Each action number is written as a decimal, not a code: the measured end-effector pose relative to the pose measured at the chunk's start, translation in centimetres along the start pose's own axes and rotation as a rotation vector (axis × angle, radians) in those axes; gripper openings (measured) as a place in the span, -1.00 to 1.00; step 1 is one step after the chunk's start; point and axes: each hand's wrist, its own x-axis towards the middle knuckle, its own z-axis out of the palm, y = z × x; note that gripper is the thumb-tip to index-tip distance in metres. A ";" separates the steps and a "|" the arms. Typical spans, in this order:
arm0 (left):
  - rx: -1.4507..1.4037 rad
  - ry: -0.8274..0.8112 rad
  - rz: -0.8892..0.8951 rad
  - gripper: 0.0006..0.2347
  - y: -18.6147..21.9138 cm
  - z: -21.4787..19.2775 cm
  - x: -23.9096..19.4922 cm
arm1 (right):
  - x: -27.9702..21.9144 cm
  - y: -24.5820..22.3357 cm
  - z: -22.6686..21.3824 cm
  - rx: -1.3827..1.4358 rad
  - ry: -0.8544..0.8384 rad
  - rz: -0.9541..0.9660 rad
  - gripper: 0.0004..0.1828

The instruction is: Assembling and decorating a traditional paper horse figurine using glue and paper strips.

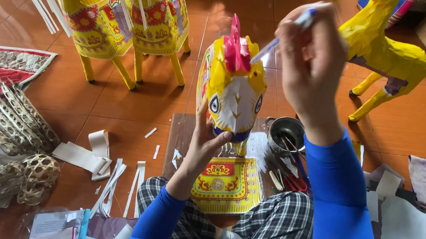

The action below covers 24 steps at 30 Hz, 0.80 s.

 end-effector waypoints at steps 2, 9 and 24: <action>-0.023 0.022 0.013 -0.13 -0.7 -0.2 0.1 | 0.5 -2.8 -0.6 0.249 0.033 -0.103 -0.80; -0.029 0.027 0.044 -0.14 -0.5 0.1 0.4 | 2.2 -4.8 3.2 0.040 -0.256 -0.416 -0.86; -0.011 0.051 0.006 -0.12 -1.0 -0.3 0.6 | 3.6 -2.8 3.3 -0.205 -0.310 -0.516 -0.76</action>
